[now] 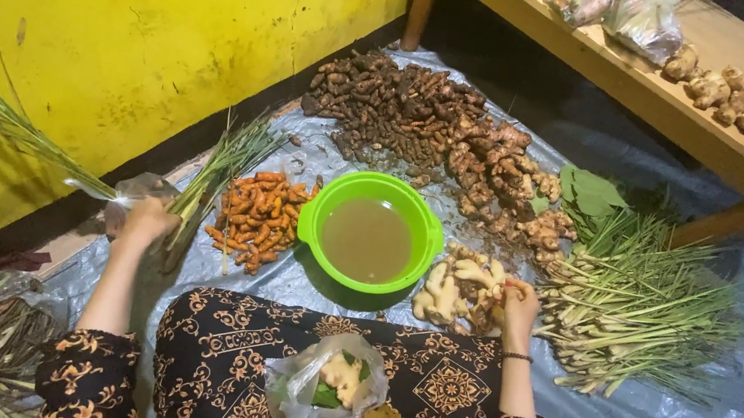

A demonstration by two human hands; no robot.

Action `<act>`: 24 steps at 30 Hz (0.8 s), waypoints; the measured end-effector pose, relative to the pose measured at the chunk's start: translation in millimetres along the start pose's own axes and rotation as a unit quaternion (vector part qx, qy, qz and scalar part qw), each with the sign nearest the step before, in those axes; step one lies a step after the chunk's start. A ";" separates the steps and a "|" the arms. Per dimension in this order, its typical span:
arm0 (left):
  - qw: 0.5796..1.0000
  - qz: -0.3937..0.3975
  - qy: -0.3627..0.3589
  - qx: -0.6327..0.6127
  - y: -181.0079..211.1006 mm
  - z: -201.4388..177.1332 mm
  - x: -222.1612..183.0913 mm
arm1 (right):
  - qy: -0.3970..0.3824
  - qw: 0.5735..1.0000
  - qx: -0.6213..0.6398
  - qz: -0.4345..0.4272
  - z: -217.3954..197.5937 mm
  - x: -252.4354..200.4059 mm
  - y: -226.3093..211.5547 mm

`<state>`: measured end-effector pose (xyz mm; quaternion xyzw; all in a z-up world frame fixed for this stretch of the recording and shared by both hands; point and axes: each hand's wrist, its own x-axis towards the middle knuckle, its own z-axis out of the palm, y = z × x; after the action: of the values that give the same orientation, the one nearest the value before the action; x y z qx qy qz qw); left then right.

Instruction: Sorting harvested ginger and turmeric into bags and bundling lemongrass stalks.

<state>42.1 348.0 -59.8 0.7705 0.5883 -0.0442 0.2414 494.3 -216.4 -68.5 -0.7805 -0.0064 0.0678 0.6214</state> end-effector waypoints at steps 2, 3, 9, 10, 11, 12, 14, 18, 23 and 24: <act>0.994 0.013 -0.009 -0.111 18.6 -28.2 -36.8 | 0.002 1.000 -0.007 -0.007 -1.1 3.0 3.7; 0.994 0.013 -0.008 -0.112 6.3 -19.7 -19.1 | 0.001 1.000 -0.007 -0.007 -0.9 3.1 2.6; 0.941 -0.023 -0.065 -0.331 -16.0 -23.7 3.8 | 0.003 1.000 -0.012 -0.015 0.3 7.6 7.1; 0.934 -0.029 -0.088 -0.345 -7.3 -33.4 -13.2 | 0.004 1.000 -0.012 -0.013 0.1 5.4 4.5; 0.926 -0.035 -0.110 -0.359 1.5 -42.8 -30.2 | 0.004 1.000 -0.012 -0.011 0.0 3.3 2.0; 0.927 -0.035 -0.110 -0.358 1.1 -45.0 -31.1 | 0.004 1.000 -0.012 -0.011 -0.4 5.2 4.7; 0.909 -0.035 -0.105 -0.401 1.9 -50.0 -31.9 | 0.004 1.000 -0.020 -0.011 -1.6 9.4 9.7; 0.907 -0.045 -0.087 -0.410 -6.3 -42.5 -11.4 | 0.008 1.000 -0.015 -0.015 0.8 4.6 3.8; 0.987 -0.012 -0.034 -0.154 -45.6 -3.0 59.5 | 0.014 0.999 -0.032 -0.018 -1.7 10.5 10.6; 0.987 -0.012 -0.034 -0.155 -46.8 -3.6 62.4 | 0.014 0.999 -0.032 -0.018 -0.5 7.8 8.7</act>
<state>16.8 413.7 -93.6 0.7149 0.5886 0.0183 0.3770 501.4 -218.1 -77.5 -0.8005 -0.0142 0.0452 0.5974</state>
